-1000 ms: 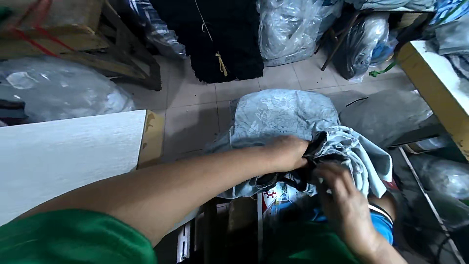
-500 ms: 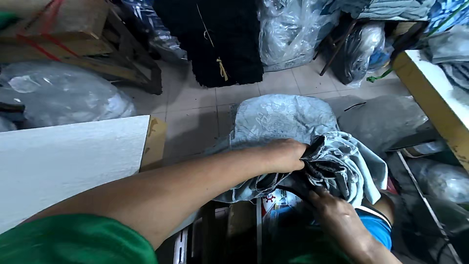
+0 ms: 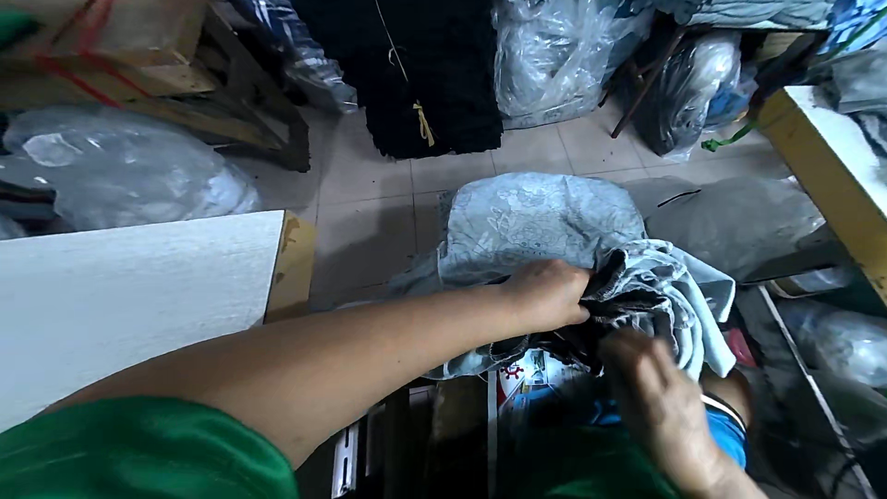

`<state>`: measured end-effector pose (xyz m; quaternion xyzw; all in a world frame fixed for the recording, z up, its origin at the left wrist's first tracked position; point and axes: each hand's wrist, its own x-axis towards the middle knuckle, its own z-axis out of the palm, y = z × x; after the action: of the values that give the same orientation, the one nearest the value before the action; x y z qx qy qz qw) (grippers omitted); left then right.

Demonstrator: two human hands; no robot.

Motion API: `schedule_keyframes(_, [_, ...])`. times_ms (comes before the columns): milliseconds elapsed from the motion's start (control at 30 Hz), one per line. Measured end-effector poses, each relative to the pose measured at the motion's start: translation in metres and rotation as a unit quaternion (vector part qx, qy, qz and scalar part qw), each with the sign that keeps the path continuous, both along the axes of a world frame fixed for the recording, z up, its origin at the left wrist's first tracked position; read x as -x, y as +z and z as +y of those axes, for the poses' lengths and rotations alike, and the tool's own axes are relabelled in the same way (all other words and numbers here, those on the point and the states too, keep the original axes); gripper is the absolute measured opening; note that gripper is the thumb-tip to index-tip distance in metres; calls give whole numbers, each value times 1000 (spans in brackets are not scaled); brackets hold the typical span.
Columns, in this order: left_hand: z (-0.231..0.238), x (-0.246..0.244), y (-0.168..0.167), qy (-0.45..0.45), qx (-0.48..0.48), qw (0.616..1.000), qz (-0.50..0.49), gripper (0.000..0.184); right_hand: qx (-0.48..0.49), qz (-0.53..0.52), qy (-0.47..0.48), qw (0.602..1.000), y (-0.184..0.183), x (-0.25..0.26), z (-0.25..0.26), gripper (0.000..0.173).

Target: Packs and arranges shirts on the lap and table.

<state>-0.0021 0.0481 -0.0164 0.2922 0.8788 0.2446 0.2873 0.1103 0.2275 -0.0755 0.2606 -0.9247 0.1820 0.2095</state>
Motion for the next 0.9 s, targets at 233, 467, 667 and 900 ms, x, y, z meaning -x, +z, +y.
schedule_keyframes(233, [2,2,3,12,27,999,-22,27,-149,-141,-84,975,-53,-12,1,18])
schedule_keyframes(467, [2,4,1,13,35,999,-23,27,-205,-259,-139,934,-41,-18,6,18])
schedule_keyframes(667, [3,1,-2,18,48,998,-24,33,-54,-198,-109,973,-9,-15,22,19])
schedule_keyframes(900, [15,-19,-18,-43,126,990,51,58,28,-115,-125,985,11,8,30,14])
